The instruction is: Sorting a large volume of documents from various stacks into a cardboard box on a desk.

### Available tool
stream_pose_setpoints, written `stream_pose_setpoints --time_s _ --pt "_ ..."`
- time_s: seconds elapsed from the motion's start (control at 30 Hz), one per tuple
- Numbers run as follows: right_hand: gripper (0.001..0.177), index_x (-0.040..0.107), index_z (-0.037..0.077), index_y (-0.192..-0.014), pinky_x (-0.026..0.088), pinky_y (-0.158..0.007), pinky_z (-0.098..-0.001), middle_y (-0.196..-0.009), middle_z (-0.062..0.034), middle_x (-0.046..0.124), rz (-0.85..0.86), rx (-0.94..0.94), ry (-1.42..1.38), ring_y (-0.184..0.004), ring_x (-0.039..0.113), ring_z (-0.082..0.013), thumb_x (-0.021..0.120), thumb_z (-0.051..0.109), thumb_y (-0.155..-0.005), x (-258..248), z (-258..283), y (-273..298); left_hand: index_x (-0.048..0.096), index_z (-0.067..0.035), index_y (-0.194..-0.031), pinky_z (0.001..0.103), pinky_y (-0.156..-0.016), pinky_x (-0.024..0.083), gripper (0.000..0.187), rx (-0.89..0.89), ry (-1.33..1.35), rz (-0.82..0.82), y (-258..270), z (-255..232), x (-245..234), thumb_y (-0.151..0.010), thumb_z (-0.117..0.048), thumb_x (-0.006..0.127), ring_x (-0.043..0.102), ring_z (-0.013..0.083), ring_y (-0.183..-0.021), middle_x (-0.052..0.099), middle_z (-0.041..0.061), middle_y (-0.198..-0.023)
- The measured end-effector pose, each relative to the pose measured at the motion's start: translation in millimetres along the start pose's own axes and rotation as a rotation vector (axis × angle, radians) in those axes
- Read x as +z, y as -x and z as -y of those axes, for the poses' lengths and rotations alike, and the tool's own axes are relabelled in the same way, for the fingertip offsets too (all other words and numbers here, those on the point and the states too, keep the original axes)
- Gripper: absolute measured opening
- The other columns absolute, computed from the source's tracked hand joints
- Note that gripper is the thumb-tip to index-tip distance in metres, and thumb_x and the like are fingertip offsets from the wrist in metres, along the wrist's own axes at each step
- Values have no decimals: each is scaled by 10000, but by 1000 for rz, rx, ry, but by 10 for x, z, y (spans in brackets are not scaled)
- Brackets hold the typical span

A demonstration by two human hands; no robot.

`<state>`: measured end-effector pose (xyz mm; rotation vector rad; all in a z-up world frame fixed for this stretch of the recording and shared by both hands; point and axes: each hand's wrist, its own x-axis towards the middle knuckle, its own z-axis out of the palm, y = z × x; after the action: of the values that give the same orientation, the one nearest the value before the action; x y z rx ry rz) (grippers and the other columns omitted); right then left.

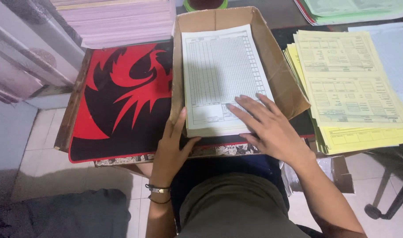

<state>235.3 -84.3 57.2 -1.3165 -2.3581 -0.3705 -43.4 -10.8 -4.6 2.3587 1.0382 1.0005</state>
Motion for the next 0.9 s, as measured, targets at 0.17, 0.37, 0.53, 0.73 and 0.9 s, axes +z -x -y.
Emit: stream_pose_setpoints --time_s 0.17,0.37,0.53,0.73,0.9 --pt "701 551 176 -1465 338 -1185 -558 -1438 -114 605 -65 33 -36 -1391 538 -294 791 165 -807 137 45 2 302 -215 -1634 520 -886 600 868 25 -78 -94 -59 -169 -72 -920 -237 795 694 456 -1074 579 218 -1301" --pt "660 588 177 -1431 319 -1182 -597 -1449 -123 598 -73 0 -55 -1405 521 -306 783 133 -803 -73 134 -59 366 -222 -1604 590 -965 550 846 88 -4 -53 36 124 8 -888 -210 817 620 496 -1221 490 242 -1469" --pt "279 643 -162 -1096 518 -992 -709 -1098 -349 657 -855 -13 -41 -1044 631 -574 730 54 -944 -108 -291 303 575 -65 -1466 485 -922 587 746 235 -136 -349 110 439 -130 -821 -278 885 705 354 -1129 701 161 -1257" --pt "374 587 -17 -1209 240 -1186 -695 -1533 -245 304 -850 261 -4 -1447 263 -534 743 231 -976 692 -384 362 761 9 -1087 455 -905 592 190 331 -328 -651 115 654 45 -1018 -96 619 751 319 -970 750 95 -967" --pt "586 330 67 -1491 120 -1276 -629 -1650 -208 153 -966 391 -212 -1557 158 -420 677 267 -1063 625 -334 322 781 -63 -1061 411 -894 580 266 346 -409 -748 90 827 196 -1047 -183 544 754 247 -903 724 24 -898"
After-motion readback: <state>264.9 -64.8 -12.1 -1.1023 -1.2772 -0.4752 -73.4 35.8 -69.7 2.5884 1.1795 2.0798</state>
